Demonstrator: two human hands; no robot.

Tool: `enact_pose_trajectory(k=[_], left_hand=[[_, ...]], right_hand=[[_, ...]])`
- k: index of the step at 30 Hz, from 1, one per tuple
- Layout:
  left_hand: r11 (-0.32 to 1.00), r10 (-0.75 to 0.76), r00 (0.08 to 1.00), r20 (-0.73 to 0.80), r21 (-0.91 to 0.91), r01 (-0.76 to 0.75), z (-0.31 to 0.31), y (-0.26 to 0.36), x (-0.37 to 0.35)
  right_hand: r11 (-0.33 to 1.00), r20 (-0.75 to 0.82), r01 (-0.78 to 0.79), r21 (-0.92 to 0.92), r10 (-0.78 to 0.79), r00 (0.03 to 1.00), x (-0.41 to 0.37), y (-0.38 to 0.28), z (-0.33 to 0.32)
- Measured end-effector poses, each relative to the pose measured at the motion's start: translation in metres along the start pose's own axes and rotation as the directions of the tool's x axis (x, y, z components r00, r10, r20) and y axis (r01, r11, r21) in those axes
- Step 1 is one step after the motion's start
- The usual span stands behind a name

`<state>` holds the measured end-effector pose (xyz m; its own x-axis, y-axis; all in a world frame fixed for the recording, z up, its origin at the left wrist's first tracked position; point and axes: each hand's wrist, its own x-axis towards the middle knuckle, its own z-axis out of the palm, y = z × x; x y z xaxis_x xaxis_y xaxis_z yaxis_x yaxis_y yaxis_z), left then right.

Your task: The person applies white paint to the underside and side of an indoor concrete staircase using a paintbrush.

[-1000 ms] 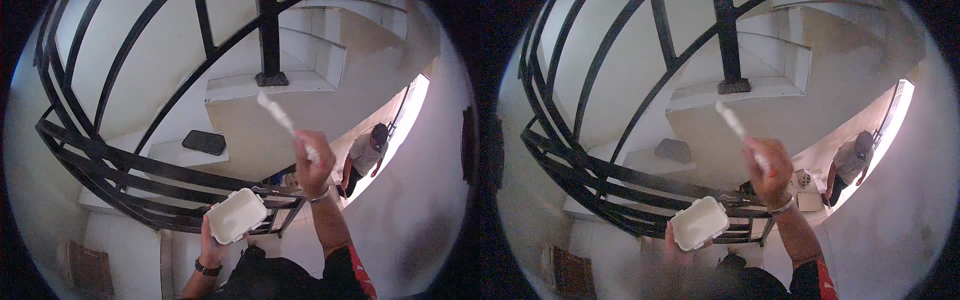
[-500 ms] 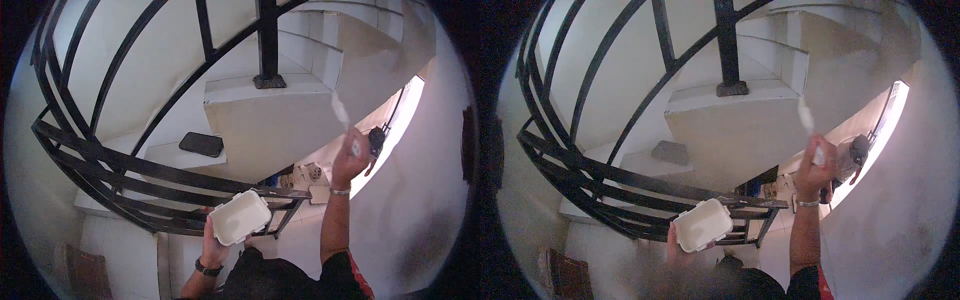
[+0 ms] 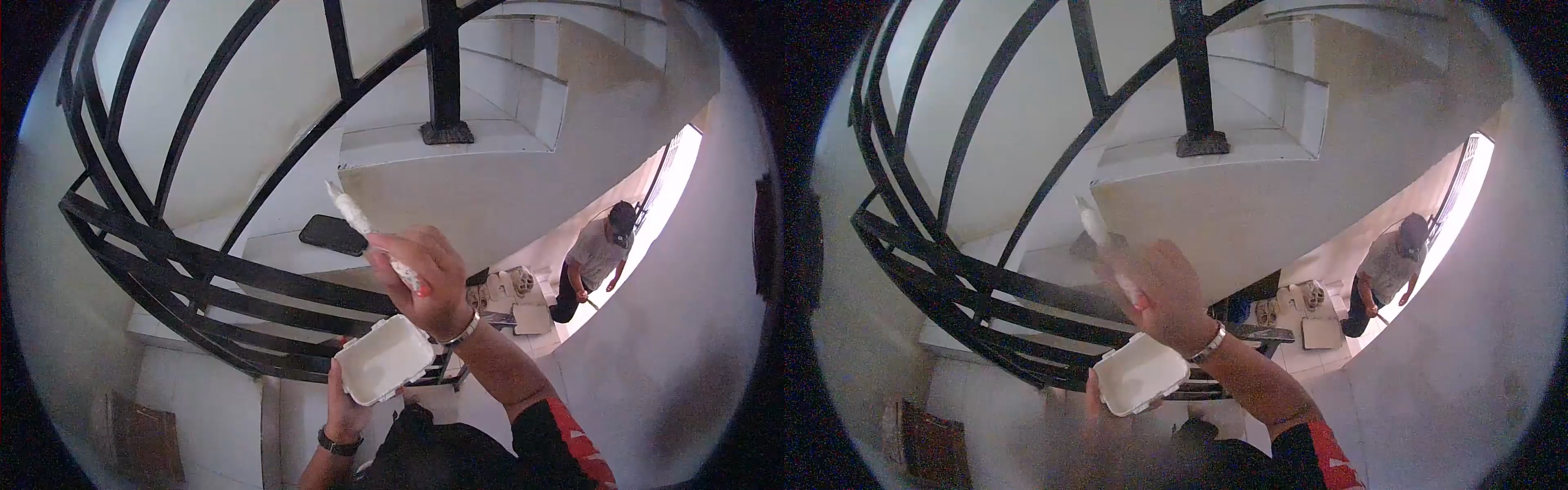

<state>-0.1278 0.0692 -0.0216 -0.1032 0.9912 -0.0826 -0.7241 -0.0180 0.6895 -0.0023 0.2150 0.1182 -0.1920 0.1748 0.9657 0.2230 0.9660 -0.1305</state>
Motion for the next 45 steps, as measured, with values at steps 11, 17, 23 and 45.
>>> enact_pose_trajectory(k=[11,17,23,45], left_hand=[[0.996,-0.053,0.996,0.069,0.068,0.048,-0.011,-0.001,0.002],[0.996,-0.044,0.994,0.096,0.081,0.036,-0.014,0.0,0.008],[0.997,-0.067,0.993,0.095,0.042,0.063,-0.017,-0.002,0.009],[0.997,-0.016,1.0,0.019,0.071,0.015,-0.017,-0.001,-0.008]], right_hand=[[0.878,-0.455,-0.42,-0.231,0.283,0.844,-0.037,0.087,-0.128],[0.847,-0.662,-0.452,-0.28,0.17,0.73,-0.052,0.097,-0.16],[0.83,-0.464,-0.299,-0.471,0.055,0.884,-0.048,0.082,-0.099],[0.934,-0.604,-0.308,-0.179,0.143,0.784,-0.041,0.05,-0.081]])
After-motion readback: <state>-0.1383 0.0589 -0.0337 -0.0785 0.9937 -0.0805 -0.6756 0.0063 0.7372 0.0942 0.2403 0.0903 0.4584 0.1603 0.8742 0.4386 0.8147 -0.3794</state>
